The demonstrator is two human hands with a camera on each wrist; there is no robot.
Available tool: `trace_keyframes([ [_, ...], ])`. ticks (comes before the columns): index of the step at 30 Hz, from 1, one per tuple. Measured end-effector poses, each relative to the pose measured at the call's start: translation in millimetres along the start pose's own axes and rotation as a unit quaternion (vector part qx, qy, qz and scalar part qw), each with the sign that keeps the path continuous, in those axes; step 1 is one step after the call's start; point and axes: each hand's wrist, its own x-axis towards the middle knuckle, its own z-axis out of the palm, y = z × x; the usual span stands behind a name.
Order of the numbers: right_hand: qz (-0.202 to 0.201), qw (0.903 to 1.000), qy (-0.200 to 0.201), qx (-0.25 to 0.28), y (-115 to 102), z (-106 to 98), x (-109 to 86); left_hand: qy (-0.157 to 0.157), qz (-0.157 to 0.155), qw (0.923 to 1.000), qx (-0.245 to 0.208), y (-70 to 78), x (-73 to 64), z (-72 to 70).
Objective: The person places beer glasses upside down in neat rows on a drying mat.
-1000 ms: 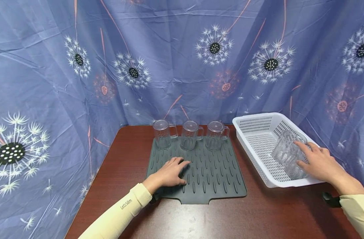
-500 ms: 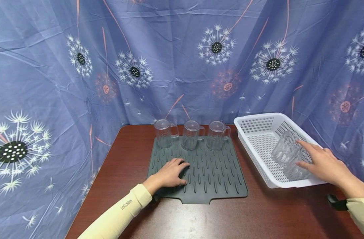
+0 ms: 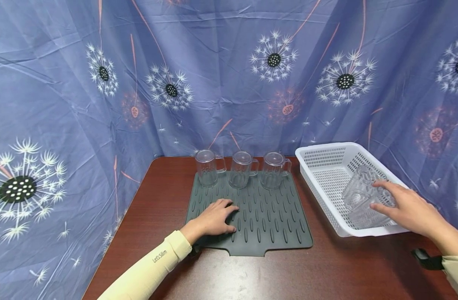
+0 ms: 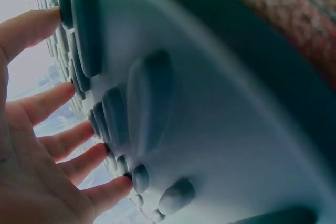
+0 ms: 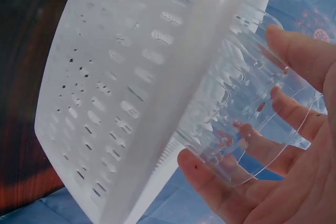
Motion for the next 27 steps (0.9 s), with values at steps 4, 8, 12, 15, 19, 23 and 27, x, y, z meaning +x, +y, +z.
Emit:
trace_keyframes([
  [4, -0.01, 0.9999, 0.01, 0.003, -7.7, -5.1, -0.6, -0.001, 0.002, 1.0, 0.0, -0.5, -0.2, -0.3],
  [8, -0.007, 0.9999, 0.014, 0.003, -17.6, -12.3, -0.3, -0.001, 0.003, 1.0, -0.001, -0.4, -0.3, -1.3],
  [12, 0.005, 0.9999, 0.014, 0.006, -27.2, -18.8, 0.5, -0.004, 0.0, 1.0, 0.002, 0.4, -0.1, -2.0],
  [15, 0.007, 0.9996, 0.019, 0.017, -32.7, -21.8, 1.6, -0.005, 0.0, 1.0, 0.004, 0.7, -0.1, -2.2],
  [19, -0.001, 0.9988, 0.034, 0.034, -36.4, -24.0, 3.3, -0.006, 0.002, 1.0, 0.004, 0.4, 0.3, -2.3],
  [23, 0.003, 0.9981, 0.039, 0.048, -38.0, -26.5, 4.8, -0.011, 0.002, 0.9999, 0.009, 0.0, 1.4, -1.6],
  [27, 0.01, 0.9967, 0.046, 0.066, -40.9, -30.4, 6.3, -0.014, 0.0, 0.9998, 0.012, -0.5, 1.8, -1.0],
])
